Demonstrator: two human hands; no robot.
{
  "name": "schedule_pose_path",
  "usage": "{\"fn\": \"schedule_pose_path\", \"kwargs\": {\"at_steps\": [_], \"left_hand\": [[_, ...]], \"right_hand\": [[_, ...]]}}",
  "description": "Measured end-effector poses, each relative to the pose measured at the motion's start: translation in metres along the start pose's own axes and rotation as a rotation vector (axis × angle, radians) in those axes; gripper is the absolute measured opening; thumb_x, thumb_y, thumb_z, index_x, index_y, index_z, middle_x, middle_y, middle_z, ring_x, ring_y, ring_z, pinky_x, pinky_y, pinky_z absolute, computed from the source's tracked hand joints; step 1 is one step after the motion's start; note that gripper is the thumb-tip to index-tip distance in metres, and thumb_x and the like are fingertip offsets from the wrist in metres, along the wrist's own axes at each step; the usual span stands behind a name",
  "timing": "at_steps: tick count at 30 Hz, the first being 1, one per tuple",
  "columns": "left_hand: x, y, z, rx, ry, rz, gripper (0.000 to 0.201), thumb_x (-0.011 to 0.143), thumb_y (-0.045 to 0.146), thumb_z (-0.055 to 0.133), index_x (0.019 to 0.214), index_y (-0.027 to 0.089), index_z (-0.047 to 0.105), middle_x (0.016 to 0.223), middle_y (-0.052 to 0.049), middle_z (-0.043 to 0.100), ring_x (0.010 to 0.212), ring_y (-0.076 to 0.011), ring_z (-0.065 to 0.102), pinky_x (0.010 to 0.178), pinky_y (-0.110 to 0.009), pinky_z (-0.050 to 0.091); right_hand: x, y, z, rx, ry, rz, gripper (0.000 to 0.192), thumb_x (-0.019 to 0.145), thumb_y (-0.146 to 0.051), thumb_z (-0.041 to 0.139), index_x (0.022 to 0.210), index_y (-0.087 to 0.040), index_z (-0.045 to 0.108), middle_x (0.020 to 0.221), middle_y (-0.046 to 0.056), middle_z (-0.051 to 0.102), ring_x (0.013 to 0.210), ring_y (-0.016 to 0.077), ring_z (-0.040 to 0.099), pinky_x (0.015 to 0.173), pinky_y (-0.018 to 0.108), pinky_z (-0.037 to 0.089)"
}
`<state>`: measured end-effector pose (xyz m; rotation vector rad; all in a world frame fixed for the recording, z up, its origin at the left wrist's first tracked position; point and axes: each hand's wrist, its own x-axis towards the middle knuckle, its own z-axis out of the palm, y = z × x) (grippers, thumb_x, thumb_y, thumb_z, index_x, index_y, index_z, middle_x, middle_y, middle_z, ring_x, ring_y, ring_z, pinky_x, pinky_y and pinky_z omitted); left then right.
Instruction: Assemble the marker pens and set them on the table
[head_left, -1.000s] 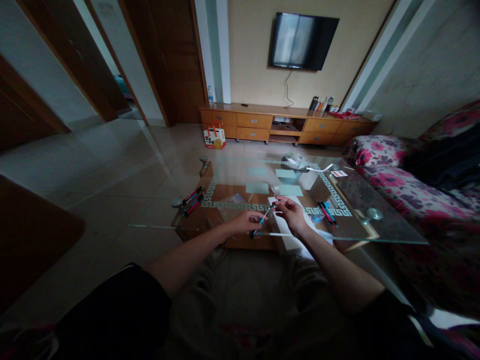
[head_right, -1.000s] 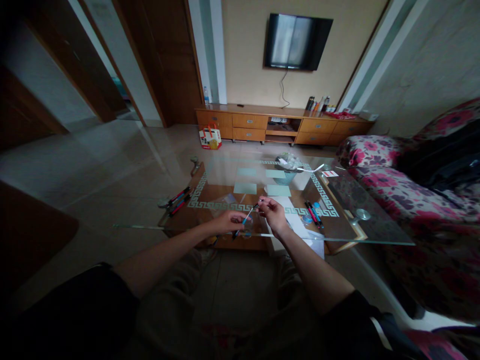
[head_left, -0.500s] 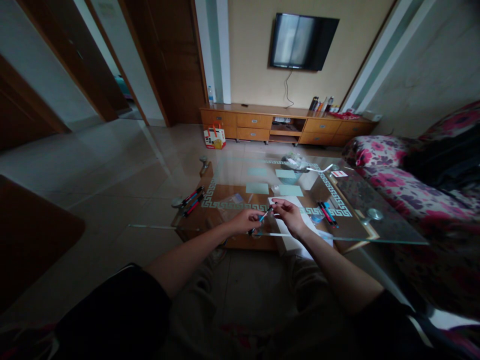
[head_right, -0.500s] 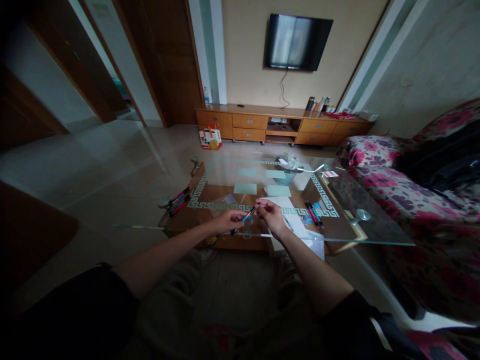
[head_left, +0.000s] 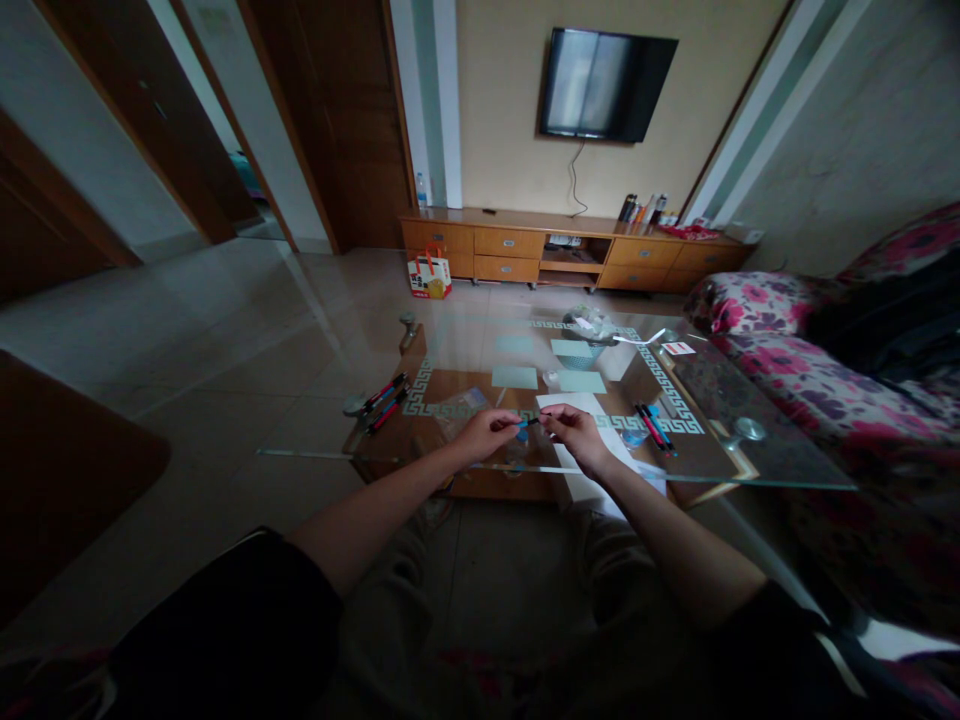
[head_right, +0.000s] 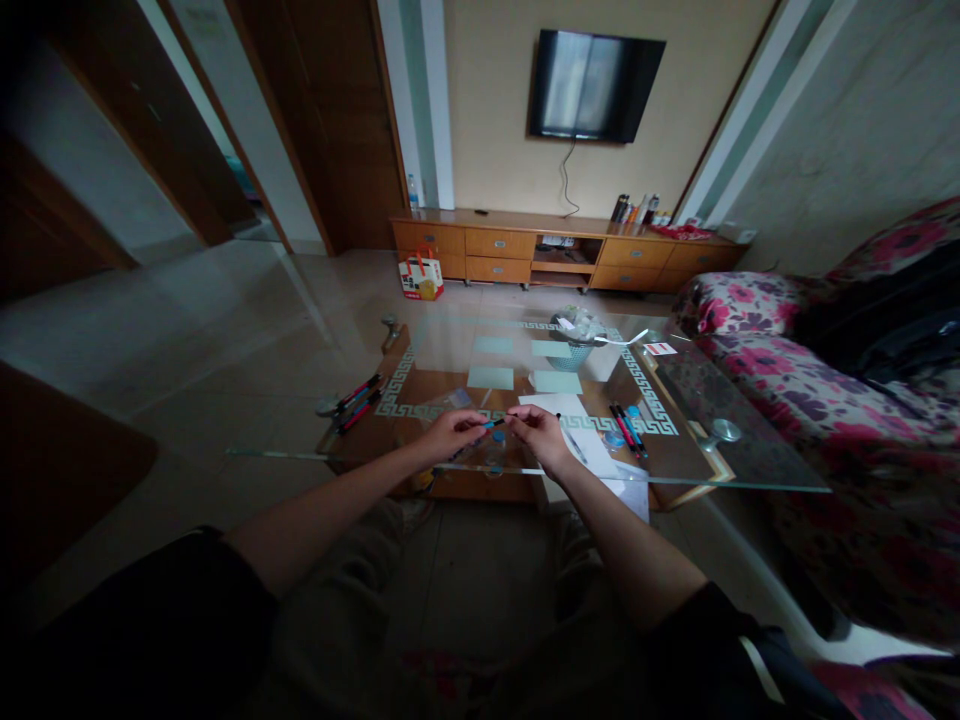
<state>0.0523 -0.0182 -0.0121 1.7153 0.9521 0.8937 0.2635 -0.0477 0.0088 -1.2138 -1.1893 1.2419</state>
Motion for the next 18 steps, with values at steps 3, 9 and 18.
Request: {"fn": "schedule_pose_path", "kwargs": {"at_steps": [3, 9, 18], "left_hand": [[0.000, 0.001, -0.002, 0.039, -0.011, 0.028, 0.028, 0.086, 0.030, 0.064, 0.105, 0.011, 0.073, 0.092, -0.010, 0.075, 0.081, -0.0179, 0.066, 0.075, -0.028, 0.050], [-0.002, 0.004, -0.005, 0.177, -0.041, 0.080, 0.027, 0.088, 0.030, 0.061, 0.105, 0.013, 0.075, 0.099, -0.010, 0.076, 0.089, -0.0212, 0.068, 0.083, -0.031, 0.050], [-0.005, 0.002, -0.007, 0.328, -0.058, 0.169, 0.022, 0.088, 0.026, 0.060, 0.101, 0.016, 0.075, 0.099, -0.008, 0.075, 0.091, -0.0198, 0.066, 0.084, -0.029, 0.048]], "right_hand": [[0.000, 0.000, 0.000, 0.004, -0.016, -0.010, 0.038, 0.063, -0.044, 0.083, 0.090, -0.020, 0.070, 0.071, -0.003, 0.064, 0.061, 0.0112, 0.052, 0.058, 0.026, 0.041], [0.001, 0.003, 0.000, 0.035, -0.056, -0.016, 0.037, 0.060, -0.039, 0.085, 0.088, -0.019, 0.070, 0.073, -0.002, 0.066, 0.064, 0.0119, 0.055, 0.061, 0.026, 0.043], [0.005, 0.011, -0.004, -0.108, -0.128, -0.021, 0.038, 0.062, -0.046, 0.081, 0.086, -0.019, 0.072, 0.067, -0.001, 0.066, 0.058, 0.0117, 0.053, 0.058, 0.026, 0.043]]}}
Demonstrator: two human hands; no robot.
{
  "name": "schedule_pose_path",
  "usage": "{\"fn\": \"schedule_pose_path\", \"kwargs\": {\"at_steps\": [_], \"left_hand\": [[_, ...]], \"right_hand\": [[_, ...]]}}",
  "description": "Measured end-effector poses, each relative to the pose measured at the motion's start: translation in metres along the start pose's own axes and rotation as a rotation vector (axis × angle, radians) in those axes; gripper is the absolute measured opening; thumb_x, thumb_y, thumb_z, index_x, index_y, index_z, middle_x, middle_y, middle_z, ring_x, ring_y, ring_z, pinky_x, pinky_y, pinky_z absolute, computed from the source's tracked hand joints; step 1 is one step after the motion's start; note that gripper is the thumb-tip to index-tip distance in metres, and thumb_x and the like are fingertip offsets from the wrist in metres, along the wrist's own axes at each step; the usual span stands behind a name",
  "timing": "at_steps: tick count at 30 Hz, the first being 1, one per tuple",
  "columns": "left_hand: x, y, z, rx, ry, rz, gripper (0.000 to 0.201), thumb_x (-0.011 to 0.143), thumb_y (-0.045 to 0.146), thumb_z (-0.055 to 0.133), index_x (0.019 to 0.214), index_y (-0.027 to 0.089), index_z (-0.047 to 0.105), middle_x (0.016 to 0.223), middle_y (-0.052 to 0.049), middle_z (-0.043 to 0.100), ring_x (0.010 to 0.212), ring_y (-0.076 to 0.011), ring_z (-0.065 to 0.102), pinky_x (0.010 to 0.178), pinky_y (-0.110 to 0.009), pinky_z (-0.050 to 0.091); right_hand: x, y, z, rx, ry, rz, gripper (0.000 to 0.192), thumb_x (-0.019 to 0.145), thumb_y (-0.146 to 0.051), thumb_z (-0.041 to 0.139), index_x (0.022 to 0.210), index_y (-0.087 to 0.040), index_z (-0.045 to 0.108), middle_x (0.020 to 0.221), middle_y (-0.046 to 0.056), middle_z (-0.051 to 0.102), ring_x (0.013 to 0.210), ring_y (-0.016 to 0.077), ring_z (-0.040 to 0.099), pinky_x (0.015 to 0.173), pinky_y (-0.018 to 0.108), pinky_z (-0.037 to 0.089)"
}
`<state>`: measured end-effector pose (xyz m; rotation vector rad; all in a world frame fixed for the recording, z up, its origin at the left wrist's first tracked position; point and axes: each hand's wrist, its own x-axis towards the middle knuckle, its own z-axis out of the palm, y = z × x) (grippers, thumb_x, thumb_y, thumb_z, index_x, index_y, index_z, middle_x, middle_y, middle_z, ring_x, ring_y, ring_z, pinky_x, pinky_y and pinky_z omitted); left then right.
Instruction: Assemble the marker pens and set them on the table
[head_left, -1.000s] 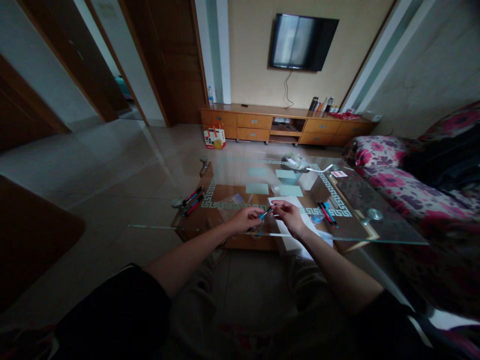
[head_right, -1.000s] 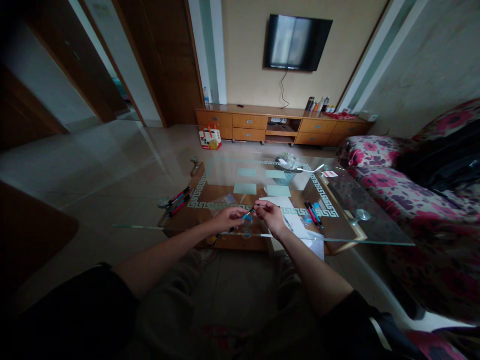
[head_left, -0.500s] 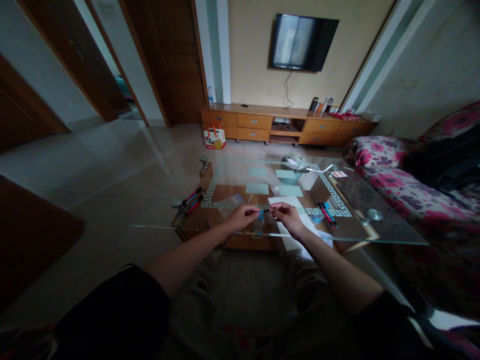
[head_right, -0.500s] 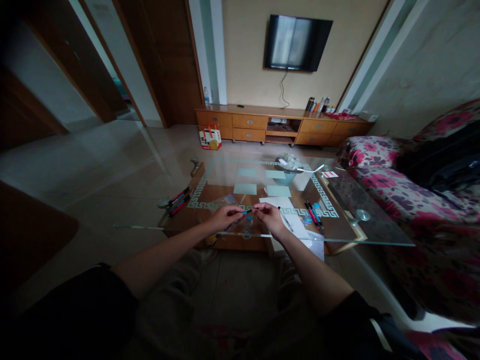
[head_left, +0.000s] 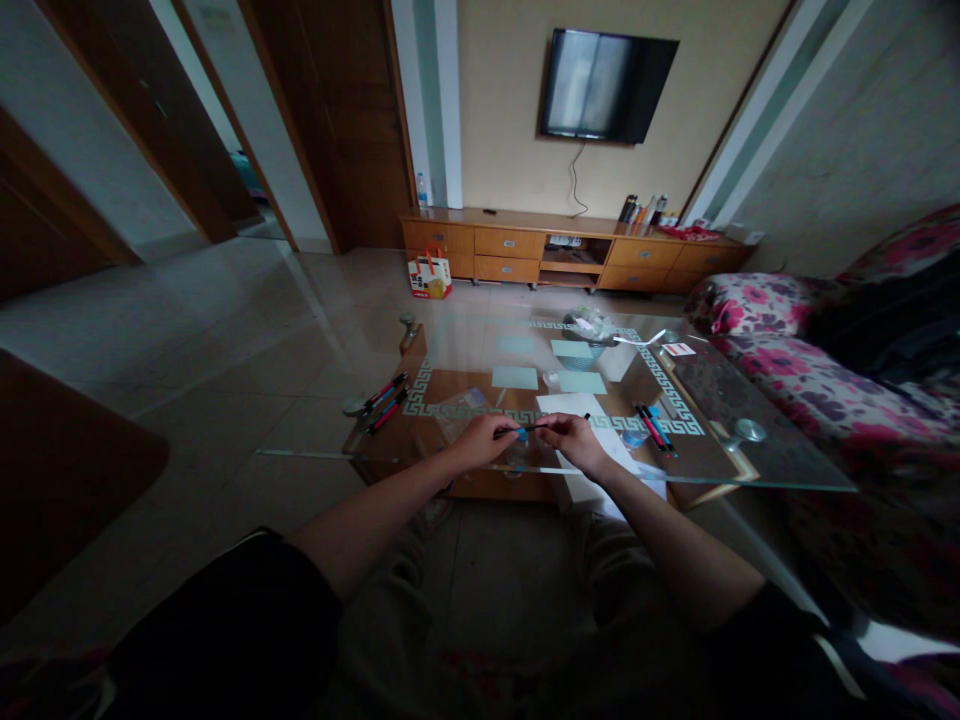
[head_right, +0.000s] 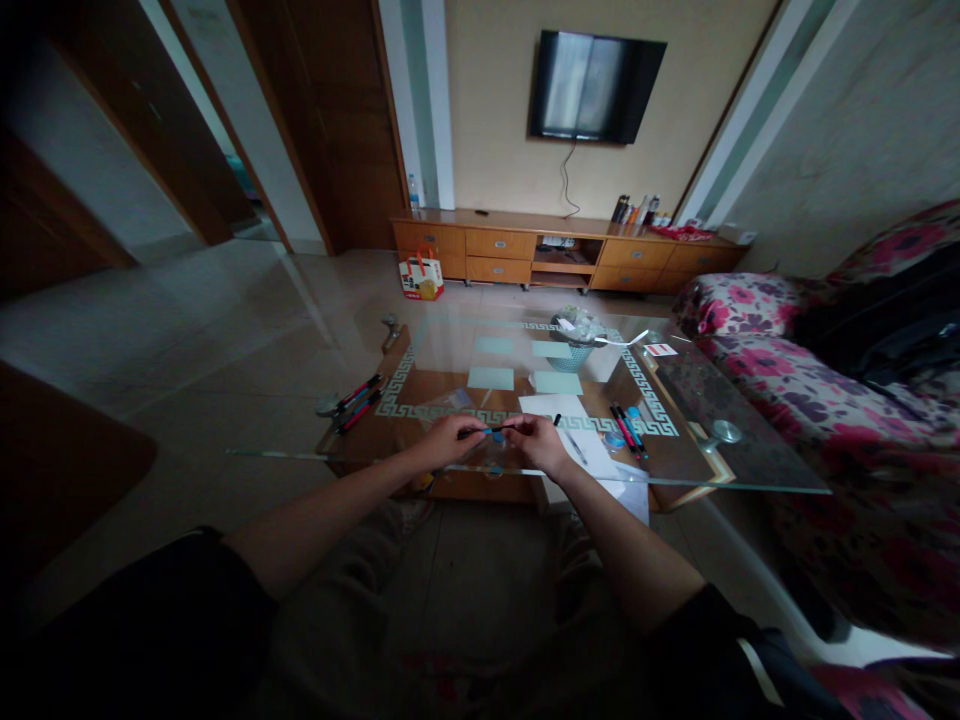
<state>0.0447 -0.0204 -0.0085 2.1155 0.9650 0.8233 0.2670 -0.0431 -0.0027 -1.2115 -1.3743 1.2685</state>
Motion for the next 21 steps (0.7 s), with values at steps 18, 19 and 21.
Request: {"fn": "schedule_pose_path", "kwargs": {"at_steps": [18, 19, 21], "left_hand": [[0.001, -0.004, 0.001, -0.049, 0.028, -0.006, 0.016, 0.082, 0.024, 0.067, 0.094, 0.015, 0.073, 0.092, -0.007, 0.072, 0.086, -0.0181, 0.065, 0.079, -0.027, 0.049], [0.002, -0.005, 0.001, -0.044, 0.029, -0.004, 0.016, 0.083, 0.024, 0.067, 0.094, 0.015, 0.073, 0.092, -0.007, 0.072, 0.086, -0.0182, 0.065, 0.079, -0.027, 0.049], [0.002, -0.006, 0.001, -0.028, 0.023, 0.006, 0.016, 0.083, 0.024, 0.066, 0.094, 0.015, 0.073, 0.092, -0.007, 0.072, 0.087, -0.0182, 0.065, 0.080, -0.027, 0.049]], "right_hand": [[-0.004, 0.005, -0.001, -0.299, 0.026, -0.092, 0.028, 0.080, -0.048, 0.067, 0.087, -0.021, 0.069, 0.075, 0.000, 0.068, 0.063, 0.0151, 0.058, 0.062, 0.027, 0.046], [-0.004, 0.005, -0.001, -0.297, 0.038, -0.099, 0.026, 0.077, -0.044, 0.070, 0.090, -0.022, 0.069, 0.078, 0.001, 0.069, 0.065, 0.0155, 0.059, 0.063, 0.028, 0.046], [-0.004, 0.006, -0.001, -0.302, 0.041, -0.102, 0.024, 0.074, -0.040, 0.073, 0.090, -0.023, 0.068, 0.078, 0.001, 0.068, 0.066, 0.0161, 0.059, 0.063, 0.028, 0.046]]}}
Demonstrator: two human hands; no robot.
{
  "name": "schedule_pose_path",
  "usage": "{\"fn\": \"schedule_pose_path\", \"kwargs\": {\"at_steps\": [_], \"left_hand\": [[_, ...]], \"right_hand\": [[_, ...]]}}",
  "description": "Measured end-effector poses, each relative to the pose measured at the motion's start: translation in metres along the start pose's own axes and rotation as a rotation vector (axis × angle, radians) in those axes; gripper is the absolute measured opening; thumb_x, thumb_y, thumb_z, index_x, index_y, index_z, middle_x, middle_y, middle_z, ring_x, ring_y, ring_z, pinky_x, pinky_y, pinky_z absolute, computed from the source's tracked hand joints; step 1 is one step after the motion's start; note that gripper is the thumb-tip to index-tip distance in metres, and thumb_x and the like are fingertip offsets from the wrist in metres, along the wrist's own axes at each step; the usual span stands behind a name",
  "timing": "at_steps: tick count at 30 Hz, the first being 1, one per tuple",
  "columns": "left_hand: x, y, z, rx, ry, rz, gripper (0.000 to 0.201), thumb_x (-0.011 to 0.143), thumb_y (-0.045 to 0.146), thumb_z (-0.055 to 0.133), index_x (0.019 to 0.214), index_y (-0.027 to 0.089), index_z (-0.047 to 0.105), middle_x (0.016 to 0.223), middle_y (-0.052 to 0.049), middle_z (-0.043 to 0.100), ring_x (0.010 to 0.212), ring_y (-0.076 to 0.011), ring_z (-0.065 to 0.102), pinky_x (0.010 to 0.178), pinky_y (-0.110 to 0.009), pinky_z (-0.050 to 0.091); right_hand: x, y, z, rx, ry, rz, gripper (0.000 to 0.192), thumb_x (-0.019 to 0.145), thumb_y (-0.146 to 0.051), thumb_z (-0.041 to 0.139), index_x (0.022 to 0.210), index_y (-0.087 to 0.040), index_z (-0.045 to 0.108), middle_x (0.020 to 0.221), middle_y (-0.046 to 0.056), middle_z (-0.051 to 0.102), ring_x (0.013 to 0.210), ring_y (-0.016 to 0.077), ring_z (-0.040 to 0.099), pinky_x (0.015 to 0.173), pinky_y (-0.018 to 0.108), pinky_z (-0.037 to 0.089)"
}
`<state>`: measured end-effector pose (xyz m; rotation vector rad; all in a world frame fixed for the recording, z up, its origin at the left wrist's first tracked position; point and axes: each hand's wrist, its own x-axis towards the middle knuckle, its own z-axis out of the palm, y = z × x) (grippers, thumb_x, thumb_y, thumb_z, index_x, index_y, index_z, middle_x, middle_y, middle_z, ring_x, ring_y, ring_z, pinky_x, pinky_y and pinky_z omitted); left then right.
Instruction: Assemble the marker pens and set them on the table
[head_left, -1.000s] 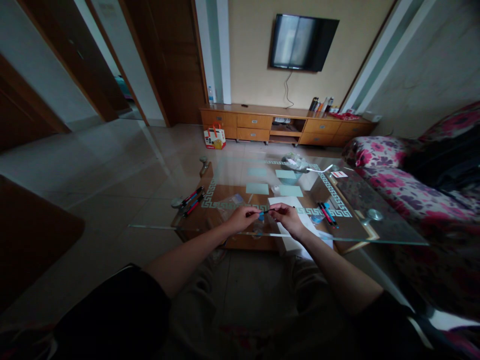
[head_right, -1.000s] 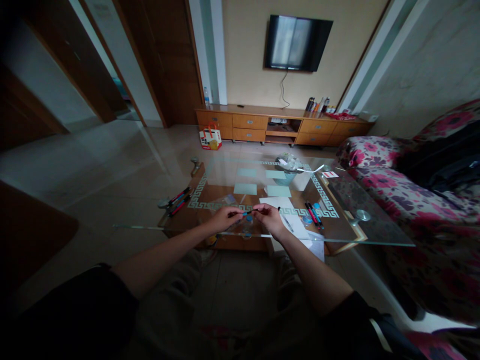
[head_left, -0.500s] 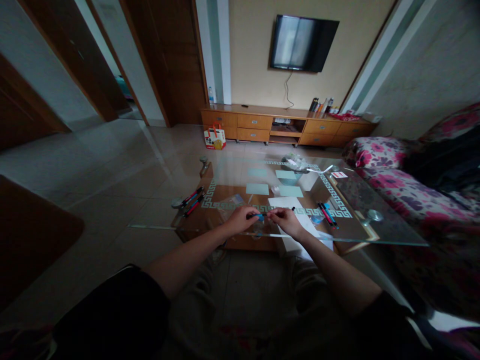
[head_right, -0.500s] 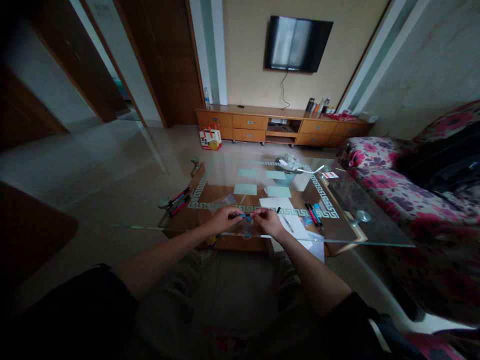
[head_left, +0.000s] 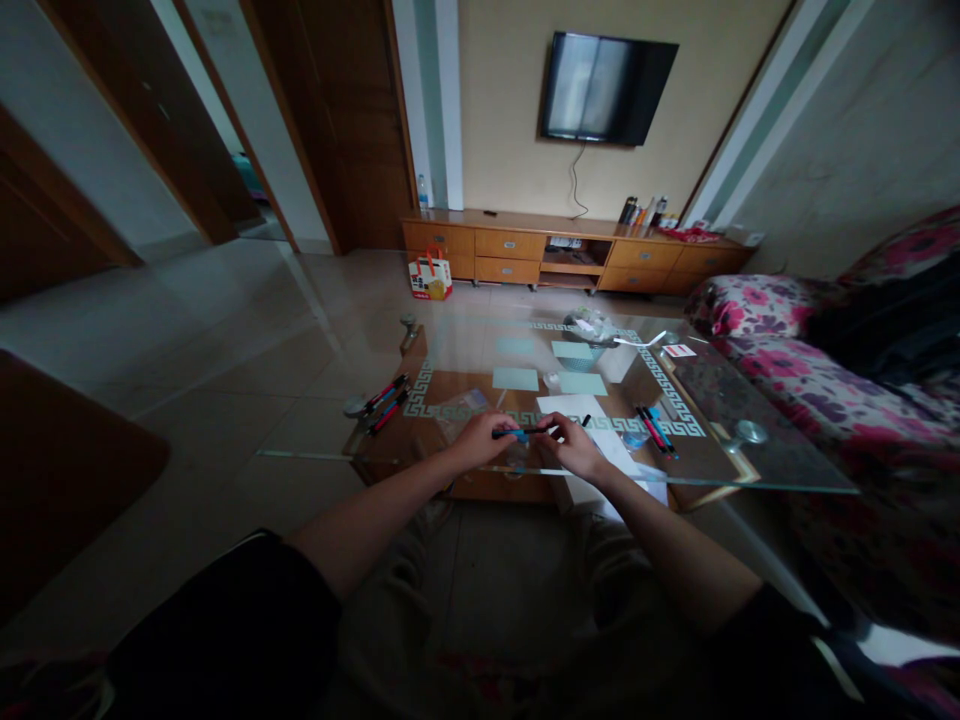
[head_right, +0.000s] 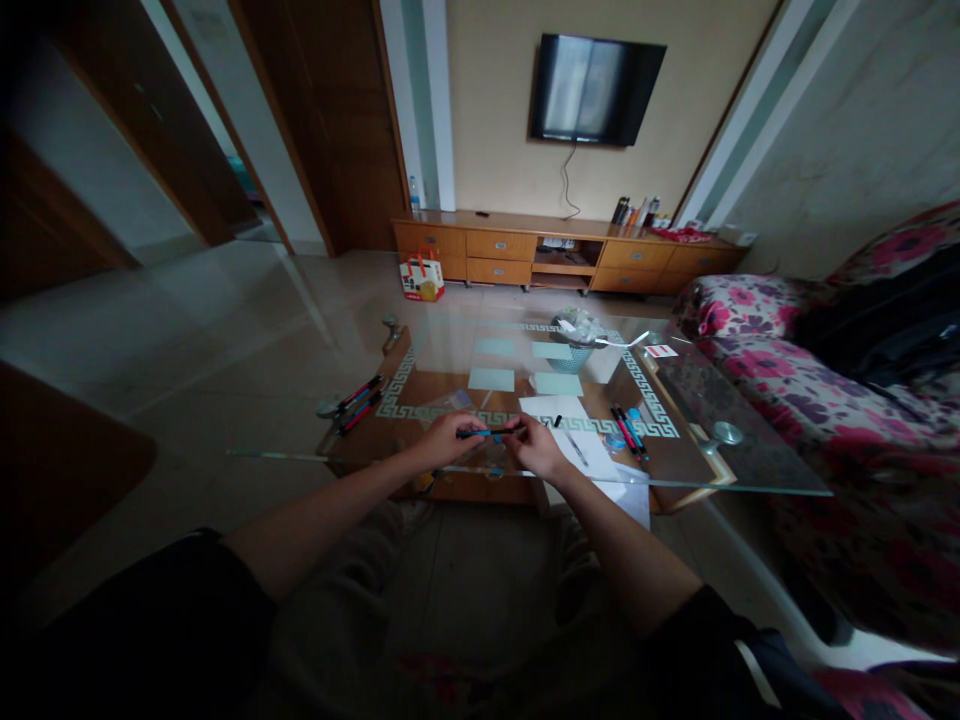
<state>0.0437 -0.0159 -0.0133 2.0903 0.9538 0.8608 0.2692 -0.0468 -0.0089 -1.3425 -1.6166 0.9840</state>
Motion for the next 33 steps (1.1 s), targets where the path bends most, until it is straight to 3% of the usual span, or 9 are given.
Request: {"fn": "schedule_pose_path", "kwargs": {"at_steps": [4, 8, 14, 18, 23, 30, 33], "left_hand": [[-0.0002, -0.0003, -0.0016, 0.021, -0.014, 0.014, 0.016, 0.084, 0.024, 0.065, 0.095, 0.016, 0.073, 0.092, -0.007, 0.071, 0.087, -0.0184, 0.064, 0.081, -0.028, 0.048], [-0.0003, 0.0009, -0.0022, 0.014, -0.009, 0.016, 0.015, 0.082, 0.022, 0.067, 0.094, 0.015, 0.073, 0.093, -0.007, 0.071, 0.087, -0.0187, 0.064, 0.081, -0.028, 0.048], [-0.0003, 0.0008, -0.0015, -0.001, 0.000, 0.006, 0.016, 0.082, 0.021, 0.067, 0.096, 0.015, 0.073, 0.093, -0.007, 0.071, 0.087, -0.0182, 0.064, 0.080, -0.028, 0.049], [-0.0001, 0.0040, -0.0019, -0.003, 0.008, 0.009, 0.015, 0.081, 0.020, 0.067, 0.094, 0.015, 0.073, 0.091, -0.006, 0.071, 0.084, -0.0173, 0.064, 0.080, -0.028, 0.049], [0.0000, 0.0084, -0.0032, 0.007, 0.018, -0.005, 0.014, 0.079, 0.017, 0.068, 0.093, 0.015, 0.073, 0.089, -0.006, 0.071, 0.084, -0.0175, 0.064, 0.078, -0.027, 0.048], [-0.0006, 0.0064, -0.0031, 0.013, 0.011, 0.017, 0.013, 0.080, 0.018, 0.069, 0.092, 0.016, 0.074, 0.088, -0.005, 0.070, 0.083, -0.0172, 0.064, 0.077, -0.027, 0.047], [-0.0001, 0.0050, -0.0027, 0.009, 0.011, 0.010, 0.014, 0.080, 0.018, 0.069, 0.092, 0.015, 0.074, 0.089, -0.006, 0.070, 0.083, -0.0173, 0.064, 0.077, -0.027, 0.047]], "right_hand": [[0.0017, 0.0047, -0.0001, -0.064, -0.014, -0.029, 0.021, 0.077, -0.043, 0.069, 0.083, -0.023, 0.068, 0.074, 0.001, 0.065, 0.065, 0.0166, 0.056, 0.061, 0.028, 0.043], [0.0030, 0.0070, 0.0000, -0.174, 0.002, -0.130, 0.030, 0.086, -0.047, 0.061, 0.071, -0.022, 0.067, 0.074, 0.002, 0.062, 0.069, 0.0168, 0.056, 0.066, 0.029, 0.043], [0.0019, 0.0078, 0.0001, -0.158, -0.020, -0.106, 0.025, 0.085, -0.046, 0.065, 0.093, -0.022, 0.066, 0.086, 0.002, 0.064, 0.071, 0.0166, 0.058, 0.065, 0.029, 0.045], [0.0024, 0.0059, -0.0015, -0.276, -0.053, -0.227, 0.033, 0.094, -0.045, 0.053, 0.075, -0.020, 0.065, 0.084, 0.004, 0.061, 0.078, 0.0175, 0.058, 0.075, 0.032, 0.046], [0.0024, 0.0050, -0.0007, -0.295, -0.025, -0.202, 0.023, 0.090, -0.043, 0.059, 0.094, -0.021, 0.065, 0.090, 0.003, 0.061, 0.072, 0.0157, 0.056, 0.070, 0.030, 0.046], [0.0025, 0.0028, -0.0022, -0.340, -0.099, -0.300, 0.042, 0.098, -0.048, 0.045, 0.072, -0.021, 0.063, 0.080, 0.004, 0.059, 0.079, 0.0187, 0.057, 0.079, 0.033, 0.046], [0.0008, 0.0017, -0.0015, -0.346, -0.067, -0.280, 0.030, 0.095, -0.046, 0.053, 0.085, -0.020, 0.065, 0.083, 0.003, 0.059, 0.073, 0.0167, 0.056, 0.073, 0.031, 0.045]]}}
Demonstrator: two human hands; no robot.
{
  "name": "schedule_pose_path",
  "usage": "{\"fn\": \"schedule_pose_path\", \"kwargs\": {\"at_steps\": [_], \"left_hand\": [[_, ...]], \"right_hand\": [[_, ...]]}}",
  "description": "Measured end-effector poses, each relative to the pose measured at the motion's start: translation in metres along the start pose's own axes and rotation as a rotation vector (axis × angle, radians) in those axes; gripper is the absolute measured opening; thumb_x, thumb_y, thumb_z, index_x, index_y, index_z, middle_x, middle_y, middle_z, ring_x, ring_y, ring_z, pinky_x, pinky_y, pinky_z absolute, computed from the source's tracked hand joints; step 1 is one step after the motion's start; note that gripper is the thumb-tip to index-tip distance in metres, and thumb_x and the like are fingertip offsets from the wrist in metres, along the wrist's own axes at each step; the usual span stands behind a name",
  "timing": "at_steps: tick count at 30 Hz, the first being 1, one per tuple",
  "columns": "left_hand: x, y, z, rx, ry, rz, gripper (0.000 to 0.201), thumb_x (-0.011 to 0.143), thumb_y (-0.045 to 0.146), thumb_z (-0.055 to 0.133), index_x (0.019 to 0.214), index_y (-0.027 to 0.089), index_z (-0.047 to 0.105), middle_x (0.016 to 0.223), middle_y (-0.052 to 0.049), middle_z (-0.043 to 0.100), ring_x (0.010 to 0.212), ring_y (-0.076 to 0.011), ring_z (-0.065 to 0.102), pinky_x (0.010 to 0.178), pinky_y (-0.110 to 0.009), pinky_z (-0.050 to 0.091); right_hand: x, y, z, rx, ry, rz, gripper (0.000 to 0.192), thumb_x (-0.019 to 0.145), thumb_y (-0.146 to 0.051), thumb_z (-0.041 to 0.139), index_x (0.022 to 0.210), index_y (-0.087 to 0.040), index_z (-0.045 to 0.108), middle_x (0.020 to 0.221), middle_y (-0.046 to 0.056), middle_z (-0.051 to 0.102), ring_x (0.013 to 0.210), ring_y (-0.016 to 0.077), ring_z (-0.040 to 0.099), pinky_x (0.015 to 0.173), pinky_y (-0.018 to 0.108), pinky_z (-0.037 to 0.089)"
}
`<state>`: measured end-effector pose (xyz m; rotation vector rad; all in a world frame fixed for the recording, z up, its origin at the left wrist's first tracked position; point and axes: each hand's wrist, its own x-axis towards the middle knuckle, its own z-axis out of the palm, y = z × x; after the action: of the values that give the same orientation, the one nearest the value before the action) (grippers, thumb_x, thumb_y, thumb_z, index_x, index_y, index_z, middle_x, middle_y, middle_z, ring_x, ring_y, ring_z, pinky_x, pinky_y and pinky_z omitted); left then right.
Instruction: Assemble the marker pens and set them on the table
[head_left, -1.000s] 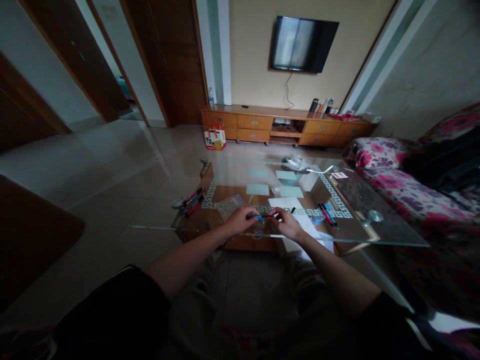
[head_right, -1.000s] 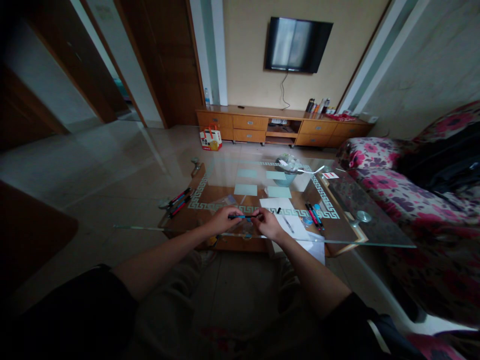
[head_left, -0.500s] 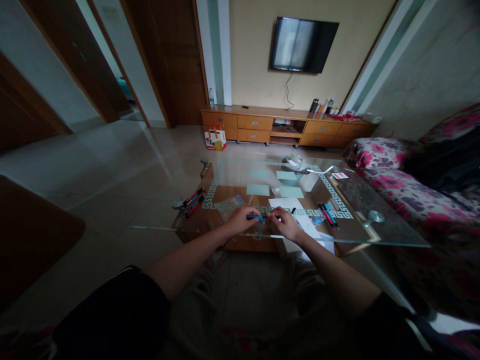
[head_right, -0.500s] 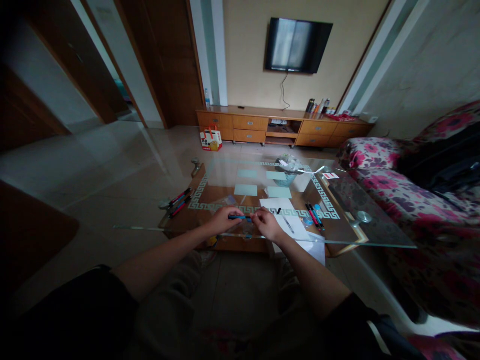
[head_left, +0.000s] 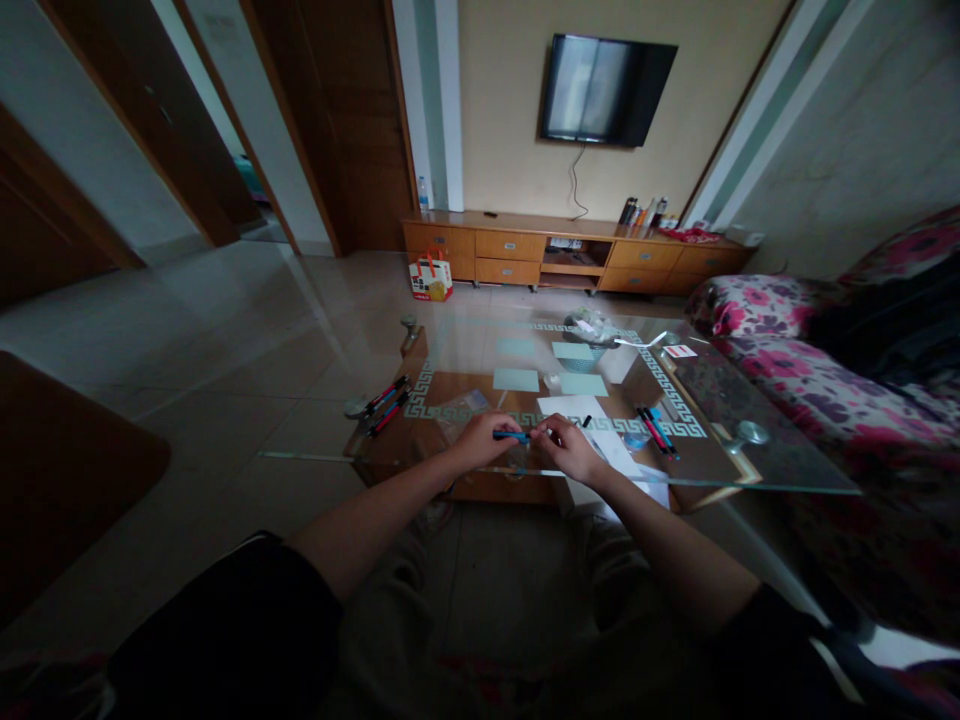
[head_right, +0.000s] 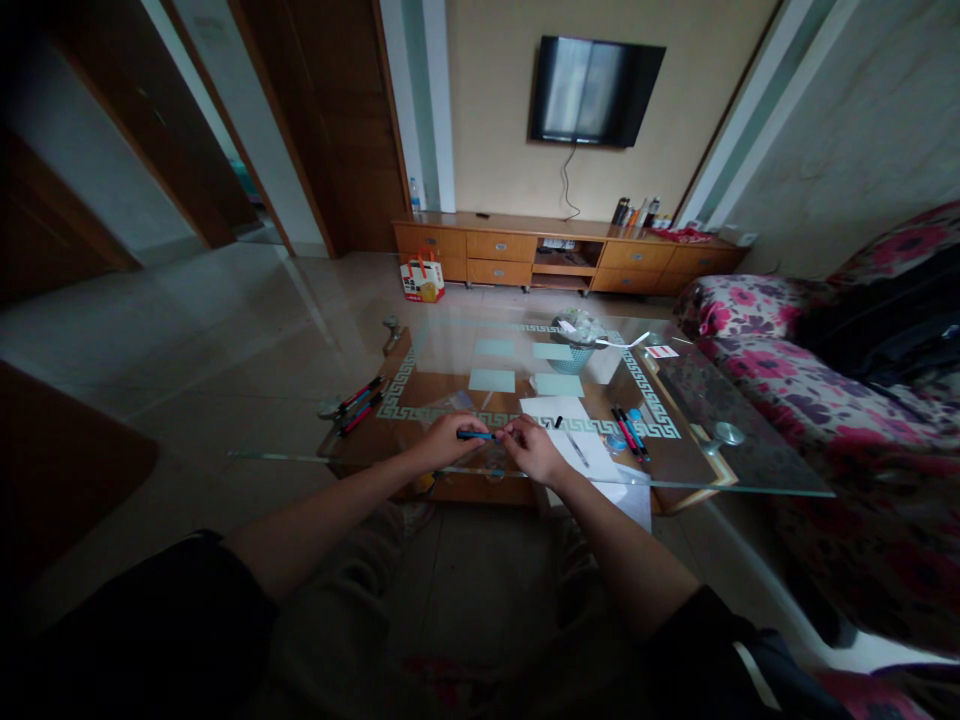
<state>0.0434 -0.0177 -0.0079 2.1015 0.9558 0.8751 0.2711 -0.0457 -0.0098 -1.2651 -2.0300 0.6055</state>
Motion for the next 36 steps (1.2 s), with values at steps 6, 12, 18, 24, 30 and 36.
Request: {"fn": "schedule_pose_path", "kwargs": {"at_steps": [6, 12, 18, 24, 30, 36], "left_hand": [[0.000, -0.001, 0.001, -0.008, 0.008, -0.003, 0.012, 0.078, 0.018, 0.070, 0.089, 0.015, 0.075, 0.086, -0.005, 0.070, 0.081, -0.0164, 0.063, 0.076, -0.026, 0.048], [0.000, -0.002, 0.001, -0.031, 0.016, -0.016, 0.013, 0.078, 0.018, 0.070, 0.089, 0.015, 0.074, 0.087, -0.006, 0.071, 0.081, -0.0161, 0.064, 0.076, -0.026, 0.049], [0.001, -0.006, 0.002, -0.067, -0.022, -0.108, 0.016, 0.073, 0.016, 0.072, 0.089, 0.013, 0.074, 0.081, -0.006, 0.072, 0.075, -0.0155, 0.065, 0.071, -0.025, 0.050], [0.002, -0.004, 0.001, -0.056, -0.022, -0.115, 0.016, 0.071, 0.015, 0.072, 0.087, 0.014, 0.073, 0.078, -0.004, 0.071, 0.072, -0.0144, 0.064, 0.068, -0.024, 0.049], [0.002, -0.001, 0.000, -0.050, -0.009, -0.060, 0.024, 0.068, 0.014, 0.074, 0.092, 0.014, 0.072, 0.079, -0.002, 0.067, 0.068, -0.0122, 0.058, 0.064, -0.022, 0.045], [-0.003, -0.003, 0.004, -0.136, -0.112, -0.050, 0.026, 0.082, 0.024, 0.065, 0.105, 0.013, 0.071, 0.090, -0.007, 0.072, 0.077, -0.0153, 0.064, 0.068, -0.024, 0.047]], "right_hand": [[0.000, -0.005, -0.001, -0.032, -0.027, -0.052, 0.031, 0.097, -0.041, 0.050, 0.077, -0.021, 0.062, 0.082, 0.004, 0.058, 0.077, 0.0177, 0.056, 0.077, 0.032, 0.045], [0.000, -0.007, -0.002, -0.044, -0.025, -0.069, 0.030, 0.098, -0.044, 0.050, 0.085, -0.021, 0.065, 0.085, 0.004, 0.059, 0.080, 0.0184, 0.056, 0.078, 0.032, 0.045], [0.000, -0.007, -0.003, -0.068, -0.047, -0.124, 0.034, 0.100, -0.044, 0.046, 0.082, -0.021, 0.064, 0.082, 0.004, 0.057, 0.080, 0.0186, 0.056, 0.077, 0.032, 0.045], [0.000, -0.007, -0.003, -0.068, -0.049, -0.117, 0.033, 0.099, -0.044, 0.047, 0.081, -0.021, 0.063, 0.081, 0.004, 0.057, 0.079, 0.0186, 0.056, 0.076, 0.032, 0.046], [-0.001, -0.011, 0.000, -0.027, 0.001, -0.093, 0.021, 0.096, -0.037, 0.053, 0.098, -0.020, 0.064, 0.094, 0.006, 0.059, 0.085, 0.0195, 0.058, 0.083, 0.034, 0.047], [0.000, -0.013, -0.003, -0.020, 0.024, -0.083, 0.018, 0.094, -0.033, 0.056, 0.104, -0.021, 0.063, 0.100, 0.008, 0.058, 0.083, 0.0194, 0.056, 0.079, 0.034, 0.048]]}}
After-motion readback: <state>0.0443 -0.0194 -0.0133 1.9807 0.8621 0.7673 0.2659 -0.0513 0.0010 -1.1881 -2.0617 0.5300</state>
